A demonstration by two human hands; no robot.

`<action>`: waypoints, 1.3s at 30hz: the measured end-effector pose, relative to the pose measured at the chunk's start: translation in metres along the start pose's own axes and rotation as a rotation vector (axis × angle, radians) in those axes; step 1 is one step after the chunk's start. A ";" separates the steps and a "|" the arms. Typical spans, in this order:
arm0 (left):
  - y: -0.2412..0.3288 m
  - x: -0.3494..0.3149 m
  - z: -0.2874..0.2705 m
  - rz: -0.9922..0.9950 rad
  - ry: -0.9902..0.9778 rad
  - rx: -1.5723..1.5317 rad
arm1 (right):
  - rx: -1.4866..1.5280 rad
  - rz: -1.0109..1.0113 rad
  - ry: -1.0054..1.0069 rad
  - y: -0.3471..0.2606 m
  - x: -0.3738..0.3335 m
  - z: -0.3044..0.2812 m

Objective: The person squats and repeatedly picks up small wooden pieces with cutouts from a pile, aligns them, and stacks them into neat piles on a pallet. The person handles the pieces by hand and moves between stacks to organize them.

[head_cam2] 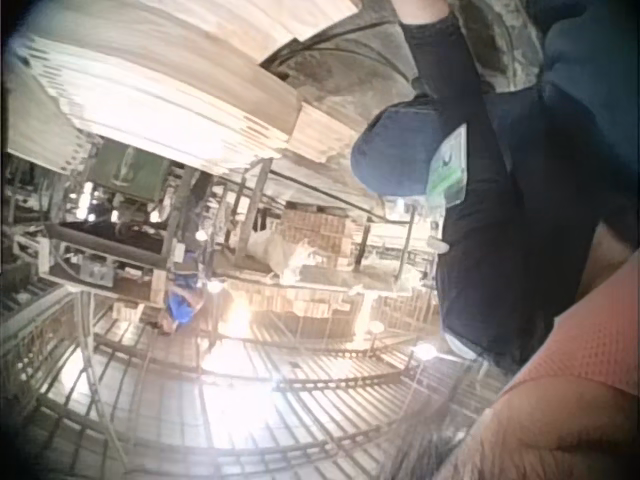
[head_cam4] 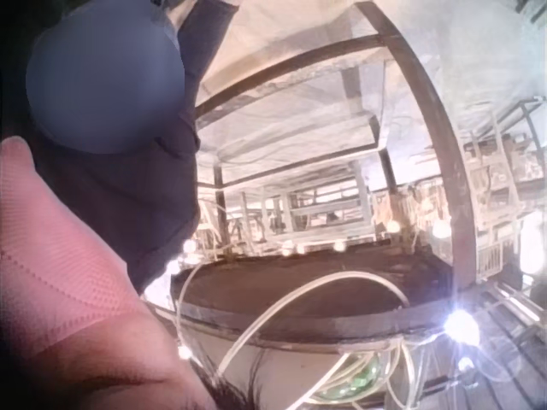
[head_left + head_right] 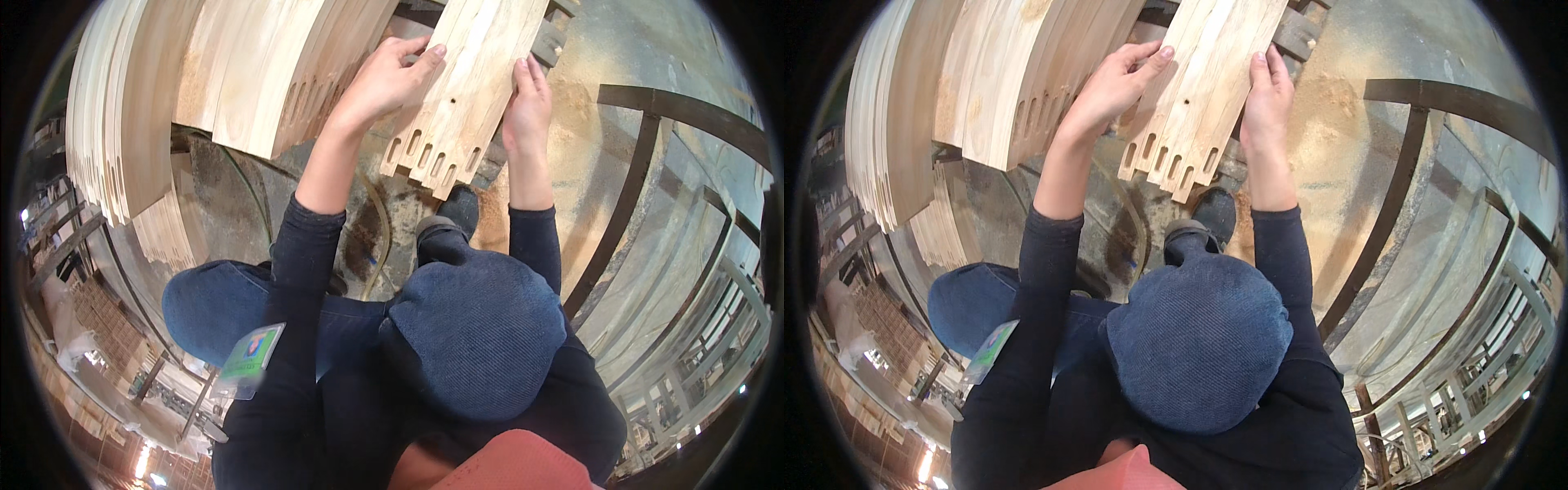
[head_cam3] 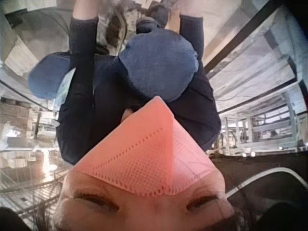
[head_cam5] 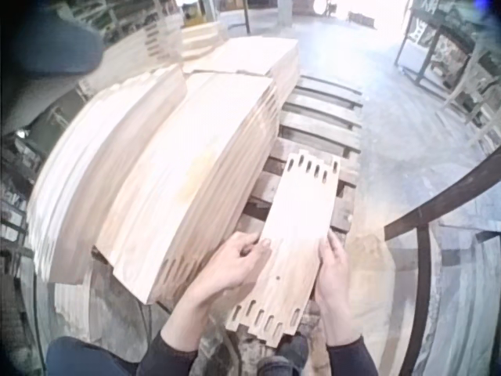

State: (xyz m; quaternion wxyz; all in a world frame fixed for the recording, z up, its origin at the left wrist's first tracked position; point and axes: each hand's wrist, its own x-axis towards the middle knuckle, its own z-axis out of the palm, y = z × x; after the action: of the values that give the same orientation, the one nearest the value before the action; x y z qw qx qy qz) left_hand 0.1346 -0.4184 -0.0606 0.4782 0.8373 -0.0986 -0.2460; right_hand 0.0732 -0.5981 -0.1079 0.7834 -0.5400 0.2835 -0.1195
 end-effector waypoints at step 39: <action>0.000 -0.197 -0.078 0.202 -0.104 0.544 | 0.322 0.349 -0.097 -0.024 -0.109 0.055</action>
State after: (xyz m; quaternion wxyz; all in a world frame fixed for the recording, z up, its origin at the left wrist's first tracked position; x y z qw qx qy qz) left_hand 0.0043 -0.2809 0.0345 0.2525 0.9070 -0.2684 -0.2041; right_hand 0.0188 -0.5109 -0.0378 0.8809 -0.3559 0.3120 0.0001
